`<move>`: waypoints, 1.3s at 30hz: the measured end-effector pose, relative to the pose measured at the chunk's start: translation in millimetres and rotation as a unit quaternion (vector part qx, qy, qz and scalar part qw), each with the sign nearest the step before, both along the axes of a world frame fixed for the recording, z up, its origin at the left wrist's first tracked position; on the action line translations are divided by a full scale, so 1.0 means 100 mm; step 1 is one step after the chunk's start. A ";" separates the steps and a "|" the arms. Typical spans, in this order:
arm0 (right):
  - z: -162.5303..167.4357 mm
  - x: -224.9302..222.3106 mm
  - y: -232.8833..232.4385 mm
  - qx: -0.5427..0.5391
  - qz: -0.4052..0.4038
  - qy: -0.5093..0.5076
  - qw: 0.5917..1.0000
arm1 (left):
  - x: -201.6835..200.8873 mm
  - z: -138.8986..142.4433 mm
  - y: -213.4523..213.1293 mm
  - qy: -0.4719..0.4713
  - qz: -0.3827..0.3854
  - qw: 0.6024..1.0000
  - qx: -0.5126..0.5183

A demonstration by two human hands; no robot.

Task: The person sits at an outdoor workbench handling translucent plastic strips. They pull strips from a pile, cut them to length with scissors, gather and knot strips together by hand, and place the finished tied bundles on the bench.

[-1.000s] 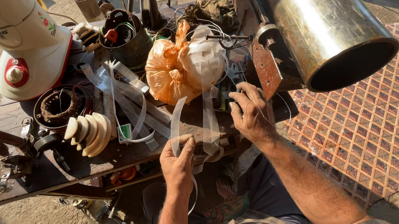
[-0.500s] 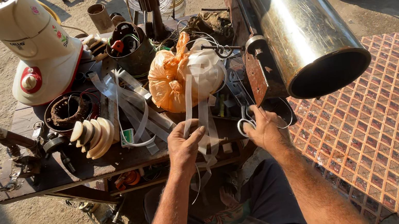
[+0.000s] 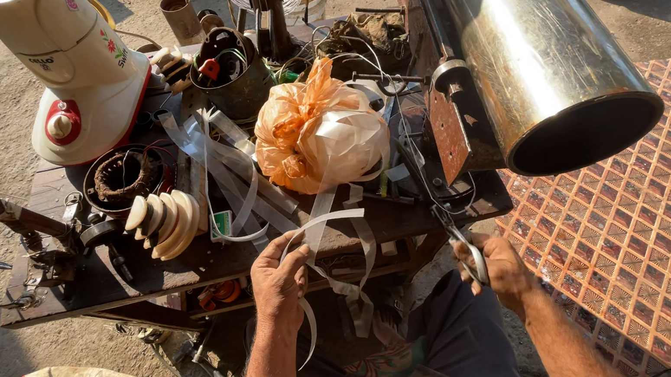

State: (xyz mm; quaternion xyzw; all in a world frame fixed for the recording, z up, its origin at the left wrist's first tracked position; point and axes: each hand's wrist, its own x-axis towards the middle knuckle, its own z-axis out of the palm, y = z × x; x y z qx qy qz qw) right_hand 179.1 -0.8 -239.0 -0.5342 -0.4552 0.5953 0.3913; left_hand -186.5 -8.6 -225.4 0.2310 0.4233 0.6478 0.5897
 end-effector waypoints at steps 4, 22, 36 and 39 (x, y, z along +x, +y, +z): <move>-0.24 0.11 -0.44 0.023 0.115 0.055 0.992 | -0.07 0.08 -0.04 -0.012 0.011 1.000 0.005; 0.21 -0.34 0.37 0.061 0.325 0.016 0.944 | -0.23 0.58 -0.04 0.019 0.044 0.995 0.093; 0.39 -0.39 0.34 0.070 0.212 -0.110 0.969 | -0.20 0.53 -0.11 -0.032 0.027 0.996 0.075; 0.54 -0.48 0.35 0.235 0.146 -0.292 0.916 | -0.12 0.48 -0.15 -0.049 0.013 0.996 0.074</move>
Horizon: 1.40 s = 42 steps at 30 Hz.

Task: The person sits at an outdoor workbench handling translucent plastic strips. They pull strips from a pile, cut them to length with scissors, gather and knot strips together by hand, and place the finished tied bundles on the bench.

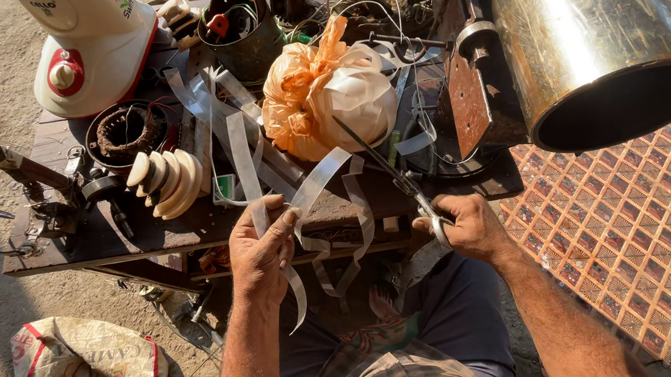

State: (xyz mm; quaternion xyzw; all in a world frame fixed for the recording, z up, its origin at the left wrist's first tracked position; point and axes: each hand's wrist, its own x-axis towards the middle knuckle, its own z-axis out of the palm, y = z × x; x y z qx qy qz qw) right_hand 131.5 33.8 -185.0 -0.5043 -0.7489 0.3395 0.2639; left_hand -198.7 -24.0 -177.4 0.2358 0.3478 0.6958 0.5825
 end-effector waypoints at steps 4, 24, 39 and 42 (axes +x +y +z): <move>0.09 -0.11 0.10 0.104 -0.081 -0.040 0.990 | 0.10 -0.10 -0.07 -0.010 -0.018 1.000 -0.009; -0.03 -0.16 0.57 0.197 -0.156 -0.270 0.930 | 0.34 -0.46 -0.35 -0.033 -0.065 0.996 -0.052; 0.26 -0.99 -0.27 -0.175 0.012 0.295 0.939 | 0.64 -0.28 -0.43 0.089 -0.108 0.990 -0.026; 0.22 -1.08 -0.24 -0.197 0.000 0.319 0.927 | 0.69 -0.19 -0.47 0.269 -0.035 0.962 -0.001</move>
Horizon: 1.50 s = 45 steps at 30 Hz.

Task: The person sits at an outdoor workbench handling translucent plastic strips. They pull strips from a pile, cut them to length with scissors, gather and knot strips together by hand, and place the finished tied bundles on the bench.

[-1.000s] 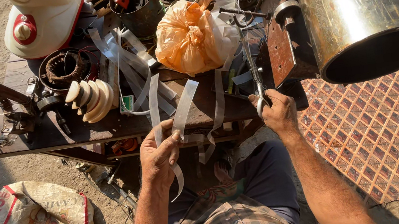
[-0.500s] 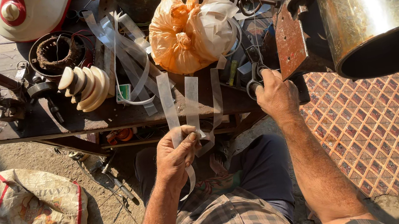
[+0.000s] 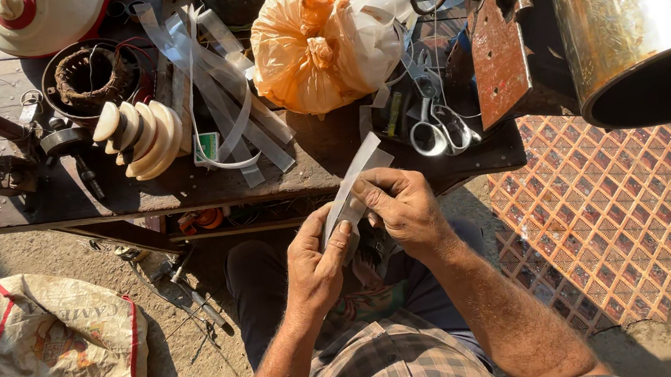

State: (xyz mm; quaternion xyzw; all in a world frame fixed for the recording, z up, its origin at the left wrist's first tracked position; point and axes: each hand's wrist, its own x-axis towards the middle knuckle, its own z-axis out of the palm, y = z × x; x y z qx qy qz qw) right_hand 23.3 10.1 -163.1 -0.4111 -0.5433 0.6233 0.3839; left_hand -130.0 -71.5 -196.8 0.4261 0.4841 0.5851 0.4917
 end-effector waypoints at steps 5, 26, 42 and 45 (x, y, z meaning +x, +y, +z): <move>-0.01 -0.04 -0.03 -0.081 0.050 0.116 0.989 | 0.01 0.08 -0.06 0.191 0.063 0.976 0.083; 0.17 0.00 -0.05 -0.013 -0.021 0.037 0.999 | -0.05 0.20 -0.08 0.435 0.129 0.882 0.125; 0.33 0.12 -0.02 0.156 0.023 -0.056 0.986 | -0.17 0.16 0.09 -0.053 -0.219 0.972 -0.064; 0.33 0.11 -0.01 0.137 0.016 -0.027 0.990 | -0.16 0.16 0.06 -0.044 -0.218 0.974 -0.047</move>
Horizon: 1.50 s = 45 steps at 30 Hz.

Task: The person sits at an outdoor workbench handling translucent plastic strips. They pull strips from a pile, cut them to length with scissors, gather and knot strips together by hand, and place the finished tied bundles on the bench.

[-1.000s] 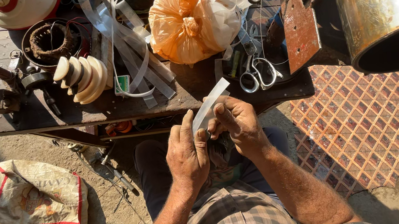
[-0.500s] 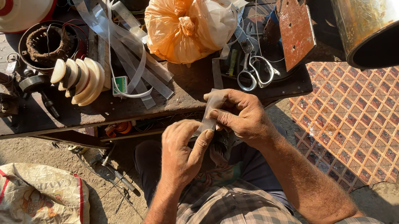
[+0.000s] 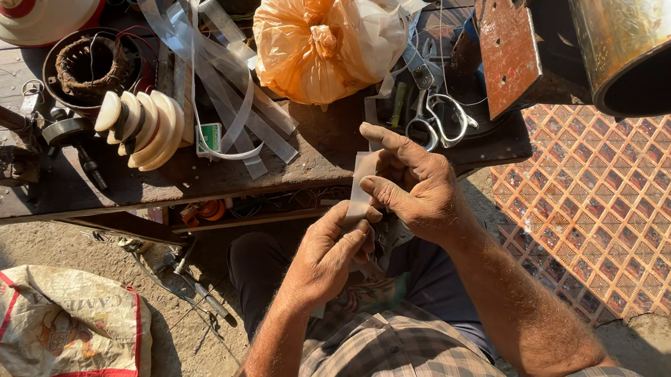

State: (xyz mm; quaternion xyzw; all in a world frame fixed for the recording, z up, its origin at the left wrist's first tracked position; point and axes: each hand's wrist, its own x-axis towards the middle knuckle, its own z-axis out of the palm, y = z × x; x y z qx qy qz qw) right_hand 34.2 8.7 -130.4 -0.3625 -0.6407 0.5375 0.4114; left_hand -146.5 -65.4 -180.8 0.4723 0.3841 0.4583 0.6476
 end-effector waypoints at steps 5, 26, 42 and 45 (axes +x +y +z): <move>0.03 -0.01 -0.02 0.030 0.000 -0.031 0.999 | 0.00 0.01 -0.01 -0.002 0.010 1.000 0.004; -0.28 -0.16 -0.11 -0.125 0.153 0.060 0.978 | -0.01 0.17 0.18 -0.316 0.246 0.916 0.035; -0.66 -0.18 -0.24 -0.273 0.147 0.012 0.951 | -0.60 0.29 0.18 -0.359 0.333 0.862 0.129; -0.71 -0.15 -0.24 -0.270 0.164 0.019 0.949 | -0.77 0.28 0.13 -0.376 0.345 0.853 0.114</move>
